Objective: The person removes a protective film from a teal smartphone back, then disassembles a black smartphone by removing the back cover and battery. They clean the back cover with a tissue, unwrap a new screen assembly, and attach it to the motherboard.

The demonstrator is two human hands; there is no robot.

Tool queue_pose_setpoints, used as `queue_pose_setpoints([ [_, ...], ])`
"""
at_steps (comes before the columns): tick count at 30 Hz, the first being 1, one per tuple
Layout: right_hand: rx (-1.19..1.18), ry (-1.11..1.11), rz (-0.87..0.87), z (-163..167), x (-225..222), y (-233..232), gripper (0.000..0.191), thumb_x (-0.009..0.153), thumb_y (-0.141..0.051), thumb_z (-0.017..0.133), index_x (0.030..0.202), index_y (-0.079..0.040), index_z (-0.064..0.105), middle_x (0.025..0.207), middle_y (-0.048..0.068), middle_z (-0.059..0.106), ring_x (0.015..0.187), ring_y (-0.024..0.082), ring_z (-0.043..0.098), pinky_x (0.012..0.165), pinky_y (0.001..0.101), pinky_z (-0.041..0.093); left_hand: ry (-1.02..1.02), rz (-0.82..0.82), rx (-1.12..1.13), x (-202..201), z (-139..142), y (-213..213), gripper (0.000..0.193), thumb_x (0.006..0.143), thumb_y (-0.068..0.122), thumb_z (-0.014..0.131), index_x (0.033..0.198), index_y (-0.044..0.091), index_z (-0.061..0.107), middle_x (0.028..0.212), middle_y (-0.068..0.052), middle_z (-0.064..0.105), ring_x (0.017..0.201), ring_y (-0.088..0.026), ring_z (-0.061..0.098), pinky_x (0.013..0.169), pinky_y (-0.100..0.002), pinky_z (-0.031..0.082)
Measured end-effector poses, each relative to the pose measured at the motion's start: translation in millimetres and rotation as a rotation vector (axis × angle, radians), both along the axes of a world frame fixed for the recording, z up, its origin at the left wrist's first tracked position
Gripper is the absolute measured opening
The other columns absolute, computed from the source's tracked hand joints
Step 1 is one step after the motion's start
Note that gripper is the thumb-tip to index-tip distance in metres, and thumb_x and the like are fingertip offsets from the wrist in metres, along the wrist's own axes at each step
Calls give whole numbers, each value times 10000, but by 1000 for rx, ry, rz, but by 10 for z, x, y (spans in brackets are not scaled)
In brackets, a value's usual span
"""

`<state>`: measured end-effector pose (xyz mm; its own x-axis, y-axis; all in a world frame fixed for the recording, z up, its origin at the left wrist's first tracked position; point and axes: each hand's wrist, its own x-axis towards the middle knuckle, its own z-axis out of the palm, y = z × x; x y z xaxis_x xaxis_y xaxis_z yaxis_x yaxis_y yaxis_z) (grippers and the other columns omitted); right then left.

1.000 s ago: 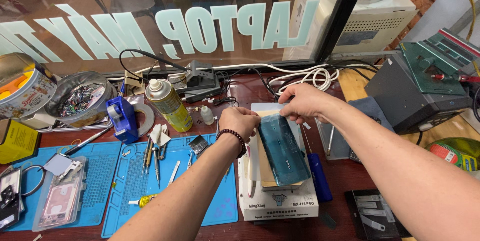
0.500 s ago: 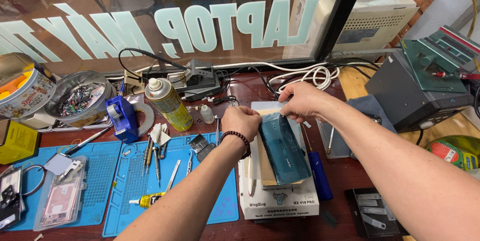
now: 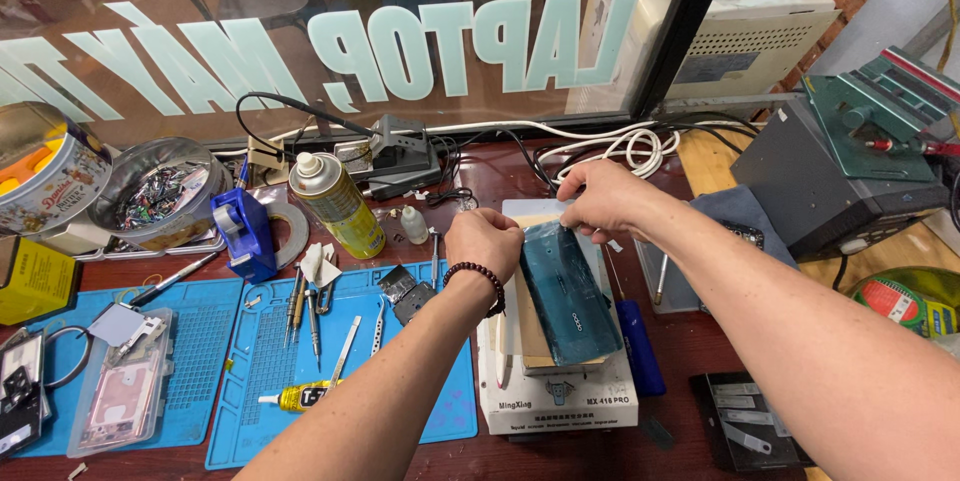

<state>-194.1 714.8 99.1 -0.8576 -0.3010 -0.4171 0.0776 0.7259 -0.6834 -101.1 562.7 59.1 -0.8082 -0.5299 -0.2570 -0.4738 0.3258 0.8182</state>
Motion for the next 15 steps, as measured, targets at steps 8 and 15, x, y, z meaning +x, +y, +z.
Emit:
queue_pose_setpoints([
  [8,14,1,-11,27,22,-29,364,757,30,780,1103,-26,681,836,83,688,619,133,631,467,304,555,-3,-12,-9,10,24,-2,102,787,137,754,856,96,817,882,-149,788,832,-250,773,832,-358,597],
  [15,50,-19,-36,120,75,-80,366,786,25,766,1137,-29,681,875,84,696,655,134,643,500,315,589,11,-16,-28,24,48,5,105,794,127,739,860,93,814,893,-157,784,837,-259,768,833,-363,595],
])
